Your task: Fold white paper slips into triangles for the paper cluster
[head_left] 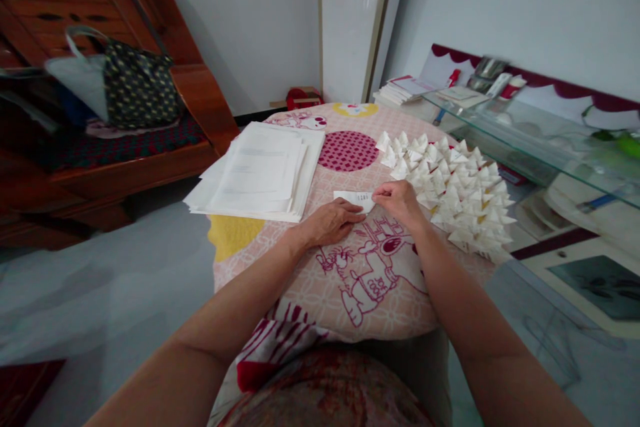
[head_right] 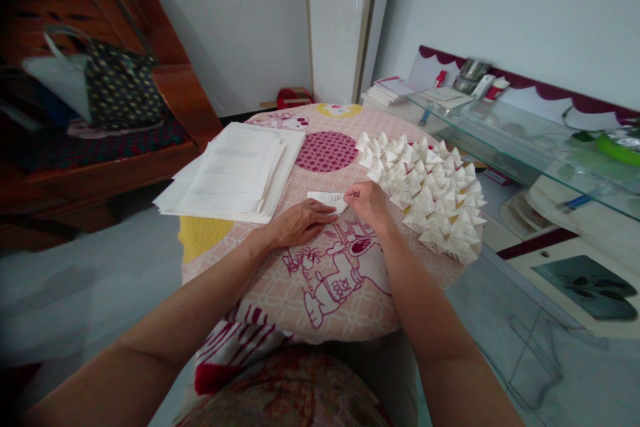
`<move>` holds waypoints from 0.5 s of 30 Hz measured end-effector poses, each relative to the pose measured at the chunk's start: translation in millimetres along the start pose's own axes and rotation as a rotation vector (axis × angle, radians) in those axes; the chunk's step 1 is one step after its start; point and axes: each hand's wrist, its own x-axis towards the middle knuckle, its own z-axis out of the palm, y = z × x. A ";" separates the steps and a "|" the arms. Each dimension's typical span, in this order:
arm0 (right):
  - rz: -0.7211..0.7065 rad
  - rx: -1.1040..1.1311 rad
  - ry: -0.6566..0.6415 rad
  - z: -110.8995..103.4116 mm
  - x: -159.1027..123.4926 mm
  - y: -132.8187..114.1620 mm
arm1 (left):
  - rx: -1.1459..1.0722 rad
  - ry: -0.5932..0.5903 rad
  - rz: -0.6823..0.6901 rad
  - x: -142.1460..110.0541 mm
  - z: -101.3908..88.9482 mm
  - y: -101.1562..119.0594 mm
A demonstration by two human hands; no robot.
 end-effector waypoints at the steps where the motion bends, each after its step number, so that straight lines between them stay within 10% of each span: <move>1: 0.006 -0.025 -0.052 1.2 -2.6 -2.1 | 0.006 0.000 0.004 0.3 -0.1 0.2; 15: 0.191 -0.216 -0.103 4.5 -1.3 -7.9 | 0.006 -0.001 0.002 0.4 0.0 -0.1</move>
